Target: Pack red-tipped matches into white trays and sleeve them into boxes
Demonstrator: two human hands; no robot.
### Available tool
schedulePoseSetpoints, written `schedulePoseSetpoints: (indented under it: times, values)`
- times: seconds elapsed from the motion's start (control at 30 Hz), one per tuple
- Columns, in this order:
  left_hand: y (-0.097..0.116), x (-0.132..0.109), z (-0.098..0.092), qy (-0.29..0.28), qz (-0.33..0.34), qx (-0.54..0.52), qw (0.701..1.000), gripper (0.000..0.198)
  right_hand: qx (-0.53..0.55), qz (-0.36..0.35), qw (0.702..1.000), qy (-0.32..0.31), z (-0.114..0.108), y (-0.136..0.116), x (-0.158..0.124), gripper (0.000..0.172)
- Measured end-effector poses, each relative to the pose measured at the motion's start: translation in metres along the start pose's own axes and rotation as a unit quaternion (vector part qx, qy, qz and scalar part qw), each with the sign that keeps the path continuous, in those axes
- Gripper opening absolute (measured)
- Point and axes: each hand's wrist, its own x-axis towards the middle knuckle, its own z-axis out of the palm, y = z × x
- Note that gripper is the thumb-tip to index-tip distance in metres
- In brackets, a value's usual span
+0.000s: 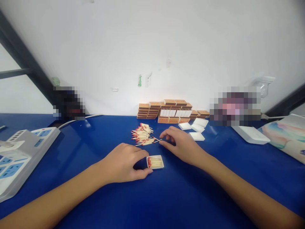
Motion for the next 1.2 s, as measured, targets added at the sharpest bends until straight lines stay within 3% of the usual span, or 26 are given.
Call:
schedulePoseSetpoints:
  times: [0.23, 0.43, 0.57, 0.67, 0.87, 1.2]
  values:
    - [0.0, -0.001, 0.0, 0.005, 0.009, 0.005, 1.0, 0.027, -0.023, -0.002, 0.998, -0.053, 0.007, 0.005, 0.009, 0.013]
    - [-0.006, -0.001, -0.001, 0.034, -0.027, 0.04, 0.998, 0.029, -0.034, 0.0, 0.998, -0.059, -0.007, 0.004, 0.002, 0.018]
    - [-0.007, 0.0, -0.001, 0.055, -0.053, 0.049, 0.996, 0.03, 0.051, -0.002, 0.998, -0.03, -0.013, -0.013, -0.004, 0.02]
    - [-0.007, 0.0, -0.001, 0.06, -0.057, 0.045, 0.996, 0.028, 0.094, -0.024, 0.993, -0.063, -0.009, -0.03, -0.009, 0.017]
    - [-0.01, 0.001, 0.0, 0.051, -0.052, 0.023, 0.997, 0.027, 0.053, -0.044, 0.991, -0.117, 0.005, -0.037, -0.015, 0.011]
    - [-0.009, -0.002, 0.0, 0.025, -0.039, 0.03, 0.998, 0.028, 0.009, -0.054, 0.99, -0.132, -0.005, -0.036, -0.016, 0.013]
